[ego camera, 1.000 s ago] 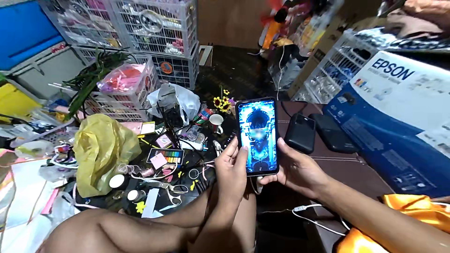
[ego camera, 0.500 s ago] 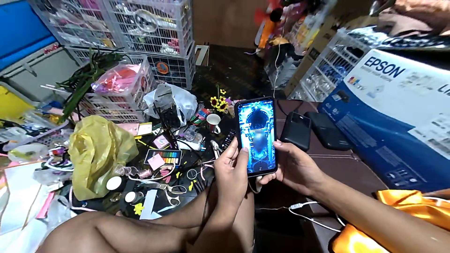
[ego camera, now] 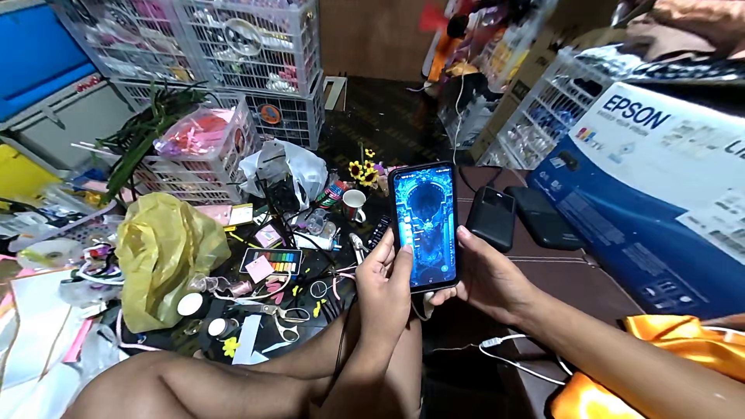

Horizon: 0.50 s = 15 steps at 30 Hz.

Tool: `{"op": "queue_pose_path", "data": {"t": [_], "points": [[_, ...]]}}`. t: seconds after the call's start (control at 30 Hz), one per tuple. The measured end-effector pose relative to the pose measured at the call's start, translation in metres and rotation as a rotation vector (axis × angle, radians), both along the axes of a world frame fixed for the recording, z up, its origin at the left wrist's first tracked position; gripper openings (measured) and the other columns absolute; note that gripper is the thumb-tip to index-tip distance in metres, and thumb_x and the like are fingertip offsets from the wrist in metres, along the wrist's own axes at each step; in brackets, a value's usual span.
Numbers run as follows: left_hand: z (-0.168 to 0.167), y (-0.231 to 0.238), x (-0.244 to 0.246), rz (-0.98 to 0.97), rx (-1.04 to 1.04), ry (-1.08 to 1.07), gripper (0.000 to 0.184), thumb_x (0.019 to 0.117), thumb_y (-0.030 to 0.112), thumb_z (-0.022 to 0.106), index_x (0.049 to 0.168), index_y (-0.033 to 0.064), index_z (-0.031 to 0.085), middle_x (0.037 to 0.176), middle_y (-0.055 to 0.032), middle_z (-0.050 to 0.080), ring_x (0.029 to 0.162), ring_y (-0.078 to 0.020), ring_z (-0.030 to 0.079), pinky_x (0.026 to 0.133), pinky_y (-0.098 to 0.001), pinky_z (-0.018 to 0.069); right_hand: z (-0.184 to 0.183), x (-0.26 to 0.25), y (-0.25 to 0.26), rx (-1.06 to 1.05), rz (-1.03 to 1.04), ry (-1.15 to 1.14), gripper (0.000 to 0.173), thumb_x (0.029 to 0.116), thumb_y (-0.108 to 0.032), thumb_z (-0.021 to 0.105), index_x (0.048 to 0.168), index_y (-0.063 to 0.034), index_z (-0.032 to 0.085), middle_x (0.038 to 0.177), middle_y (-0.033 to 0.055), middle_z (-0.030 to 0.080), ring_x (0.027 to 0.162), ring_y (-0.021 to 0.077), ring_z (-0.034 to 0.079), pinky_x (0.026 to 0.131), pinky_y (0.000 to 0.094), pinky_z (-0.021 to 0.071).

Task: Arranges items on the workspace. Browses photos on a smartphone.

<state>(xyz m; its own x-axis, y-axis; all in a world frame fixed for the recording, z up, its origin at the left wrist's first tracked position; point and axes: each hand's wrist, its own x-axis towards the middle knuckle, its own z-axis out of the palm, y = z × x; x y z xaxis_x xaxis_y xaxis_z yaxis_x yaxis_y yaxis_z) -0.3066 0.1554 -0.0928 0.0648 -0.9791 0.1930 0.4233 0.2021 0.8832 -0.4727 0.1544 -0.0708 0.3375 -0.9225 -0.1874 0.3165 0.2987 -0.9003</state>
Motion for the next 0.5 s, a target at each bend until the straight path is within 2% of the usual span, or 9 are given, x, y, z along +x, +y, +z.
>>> {"op": "queue_pose_path", "data": {"t": [0.1, 0.27, 0.5], "points": [[-0.0002, -0.0009, 0.0009, -0.022, 0.003, 0.014, 0.036, 0.1011, -0.002, 0.051, 0.135, -0.0123, 0.056, 0.116, -0.0174, 0.072, 0.099, -0.0124, 0.072, 0.092, -0.026, 0.0585, -0.001, -0.0003, -0.0006, -0.012, 0.023, -0.024, 0.061, 0.097, -0.062, 0.055, 0.135, -0.0142, 0.051, 0.122, 0.0122, 0.068, 0.097, 0.0261, 0.074, 0.068, 0.0404, 0.0653], [-0.0004, -0.0005, 0.0003, -0.029, 0.01, 0.015, 0.039, 0.1006, -0.002, 0.051, 0.138, -0.0123, 0.054, 0.119, -0.0179, 0.071, 0.101, -0.0117, 0.072, 0.093, -0.0256, 0.0578, -0.001, -0.0002, -0.0003, 0.001, 0.026, -0.042, 0.063, 0.0965, -0.063, 0.055, 0.136, -0.0148, 0.049, 0.123, 0.0121, 0.068, 0.098, 0.0263, 0.074, 0.069, 0.0407, 0.0653], [-0.0003, -0.0017, 0.0018, -0.023, 0.033, 0.015, 0.037, 0.1008, -0.003, 0.051, 0.137, -0.0115, 0.056, 0.115, -0.0165, 0.072, 0.098, -0.0125, 0.072, 0.09, -0.0268, 0.059, -0.0022, -0.0005, -0.0006, -0.019, 0.043, -0.038, 0.064, 0.0955, -0.064, 0.057, 0.136, -0.015, 0.049, 0.123, 0.0119, 0.068, 0.097, 0.0262, 0.074, 0.069, 0.0406, 0.0654]]}}
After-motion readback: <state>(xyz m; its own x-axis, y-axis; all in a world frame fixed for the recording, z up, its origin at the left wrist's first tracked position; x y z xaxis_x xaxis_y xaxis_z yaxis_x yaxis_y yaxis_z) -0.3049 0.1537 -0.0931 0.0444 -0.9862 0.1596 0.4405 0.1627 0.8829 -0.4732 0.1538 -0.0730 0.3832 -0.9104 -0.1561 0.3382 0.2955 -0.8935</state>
